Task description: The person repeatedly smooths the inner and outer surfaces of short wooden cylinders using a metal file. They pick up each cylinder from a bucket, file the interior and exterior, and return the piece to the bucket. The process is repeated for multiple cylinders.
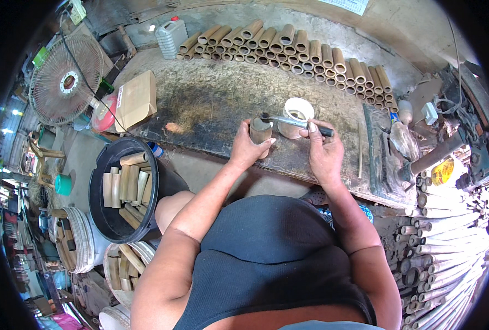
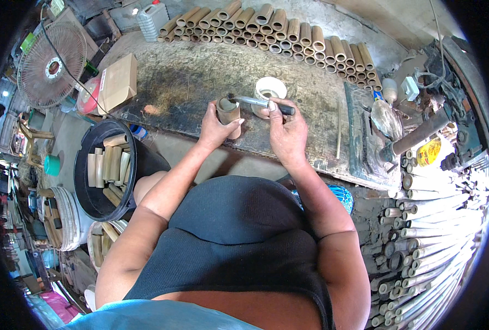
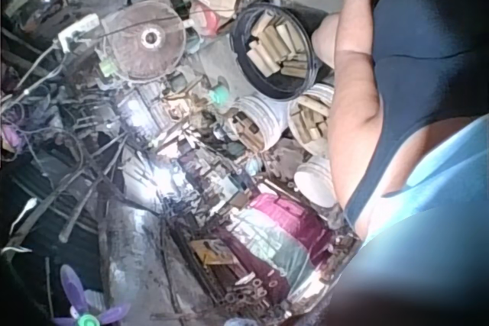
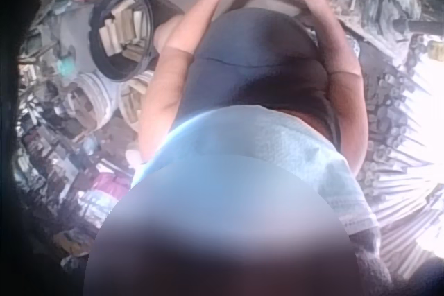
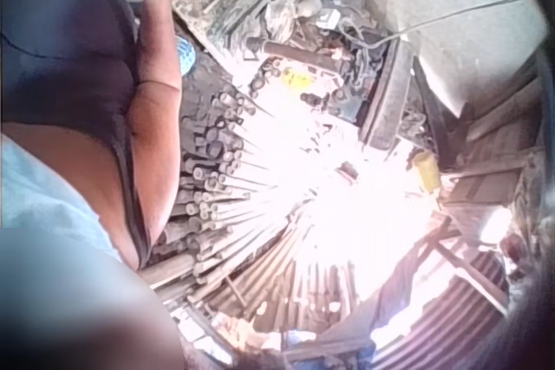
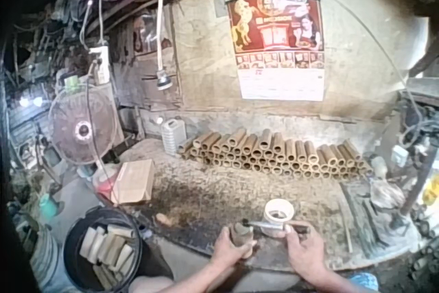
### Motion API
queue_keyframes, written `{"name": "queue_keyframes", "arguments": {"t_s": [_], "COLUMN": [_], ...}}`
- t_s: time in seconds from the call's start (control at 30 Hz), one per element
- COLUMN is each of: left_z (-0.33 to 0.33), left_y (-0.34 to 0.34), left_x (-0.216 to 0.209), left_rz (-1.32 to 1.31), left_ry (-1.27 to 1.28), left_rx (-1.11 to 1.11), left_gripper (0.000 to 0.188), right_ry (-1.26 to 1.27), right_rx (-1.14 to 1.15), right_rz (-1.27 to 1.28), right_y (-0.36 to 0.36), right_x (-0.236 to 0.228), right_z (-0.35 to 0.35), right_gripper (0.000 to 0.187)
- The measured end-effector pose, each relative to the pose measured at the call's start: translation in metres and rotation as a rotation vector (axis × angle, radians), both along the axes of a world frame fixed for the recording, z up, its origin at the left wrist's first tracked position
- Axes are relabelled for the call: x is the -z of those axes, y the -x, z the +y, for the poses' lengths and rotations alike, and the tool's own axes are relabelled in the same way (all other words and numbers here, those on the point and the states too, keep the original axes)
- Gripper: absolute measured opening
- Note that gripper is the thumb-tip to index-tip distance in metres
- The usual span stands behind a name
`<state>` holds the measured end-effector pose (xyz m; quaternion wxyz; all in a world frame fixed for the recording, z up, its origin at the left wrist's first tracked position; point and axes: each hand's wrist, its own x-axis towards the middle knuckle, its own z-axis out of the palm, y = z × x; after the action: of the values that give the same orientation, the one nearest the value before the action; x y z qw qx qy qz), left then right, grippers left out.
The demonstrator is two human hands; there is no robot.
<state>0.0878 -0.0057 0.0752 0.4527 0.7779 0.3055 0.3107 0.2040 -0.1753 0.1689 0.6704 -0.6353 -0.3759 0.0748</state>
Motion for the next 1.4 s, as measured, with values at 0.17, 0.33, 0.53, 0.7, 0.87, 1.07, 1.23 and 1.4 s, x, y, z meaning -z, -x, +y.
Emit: {"name": "queue_keyframes", "arguments": {"t_s": [0.17, 0.33, 0.53, 0.7, 0.87, 1.07, 1.23, 1.4], "left_z": [-0.001, 0.004, -0.004, -0.005, -0.004, -0.004, -0.006, -0.005], "left_y": [0.001, 0.005, 0.006, 0.005, 0.002, 0.001, -0.001, -0.002], "left_x": [0.004, 0.011, 0.001, 0.000, 0.004, 0.001, 0.001, 0.003], "left_rz": [-0.001, -0.093, -0.068, -0.057, -0.052, 0.015, 0.012, -0.007], "left_ry": [-0.214, -0.157, -0.064, -0.087, -0.127, -0.180, -0.238, -0.242], "left_rx": [-0.068, 0.026, -0.034, -0.070, -0.064, -0.073, -0.091, -0.099], "left_gripper": [0.086, 0.074, 0.068, 0.074, 0.079, 0.085, 0.081, 0.083], "right_ry": [0.050, -0.074, 0.068, 0.091, 0.063, 0.093, 0.108, 0.092], "right_rx": [0.015, -0.049, -0.057, 0.008, 0.017, 0.049, 0.053, 0.048], "right_rz": [-0.010, 0.064, 0.022, -0.079, -0.060, -0.097, -0.100, -0.092], "right_y": [0.002, 0.010, 0.016, 0.016, 0.016, 0.016, 0.016, 0.014], "right_x": [-0.003, -0.002, -0.003, -0.006, -0.006, -0.009, -0.010, -0.006], "right_z": [-0.002, 0.002, 0.002, 0.000, 0.000, -0.003, -0.004, -0.005], "right_gripper": [0.023, 0.022, 0.019, 0.019, 0.018, 0.018, 0.017, 0.017]}}
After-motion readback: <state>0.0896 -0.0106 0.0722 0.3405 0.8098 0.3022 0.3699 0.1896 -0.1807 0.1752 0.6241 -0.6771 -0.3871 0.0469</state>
